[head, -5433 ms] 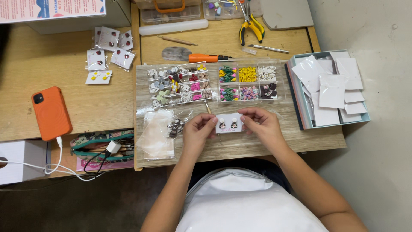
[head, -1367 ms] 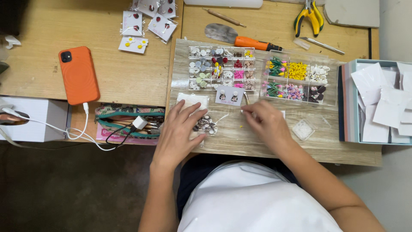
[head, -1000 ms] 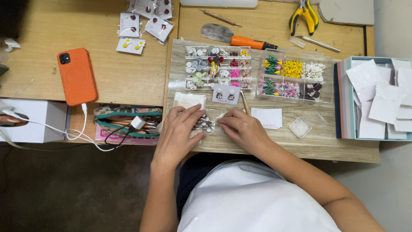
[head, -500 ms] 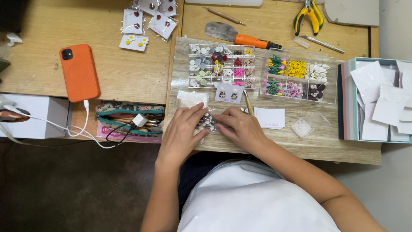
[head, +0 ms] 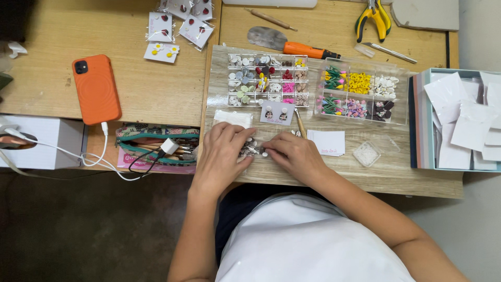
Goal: The person assembles small decorative earrings by placing them onto white display cards. They handle the earrings and cards by hand, arranging them in pairs and occasionally adjusting their positions. The person also handles small plastic bags and a container of white beads during the process.
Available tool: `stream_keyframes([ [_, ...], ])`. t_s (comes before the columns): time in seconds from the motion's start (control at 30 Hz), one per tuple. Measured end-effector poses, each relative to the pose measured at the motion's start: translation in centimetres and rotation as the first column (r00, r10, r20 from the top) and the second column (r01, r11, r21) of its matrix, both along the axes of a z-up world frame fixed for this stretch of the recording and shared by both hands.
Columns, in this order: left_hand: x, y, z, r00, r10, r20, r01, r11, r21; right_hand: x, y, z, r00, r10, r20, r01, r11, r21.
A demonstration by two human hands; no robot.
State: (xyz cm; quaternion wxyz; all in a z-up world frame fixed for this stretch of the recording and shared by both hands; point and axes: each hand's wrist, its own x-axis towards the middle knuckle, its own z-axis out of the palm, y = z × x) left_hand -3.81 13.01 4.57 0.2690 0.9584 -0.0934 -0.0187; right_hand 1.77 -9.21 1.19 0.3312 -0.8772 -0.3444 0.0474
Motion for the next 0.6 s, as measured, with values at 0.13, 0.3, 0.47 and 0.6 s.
stream_keyframes([
  [0.13, 1.0, -0.3, -0.1, 0.991, -0.093, 0.097, 0.094, 0.996, -0.003, 0.0, -0.8, -0.1, 0.992, -0.032, -0.12, 0.046, 0.992, 0.12],
  [0.3, 1.6, -1.4, -0.2, 0.992, -0.105, 0.073, 0.111, 0.99, -0.084, -0.2, -1.5, 0.0, 0.993, -0.026, -0.111, 0.05, 0.975, 0.215],
  [0.47, 1.3, -1.9, 1.3, 0.989, -0.13, 0.074, 0.142, 0.974, -0.177, -0.3, -2.2, 0.4, 0.996, -0.072, -0.047, 0.082, 0.959, 0.273],
  [0.6, 0.9, -2.2, 1.1, 0.984, -0.168, 0.063, 0.177, 0.967, -0.185, -0.6, -2.8, 0.2, 0.996, -0.089, -0.025, 0.092, 0.961, 0.259],
])
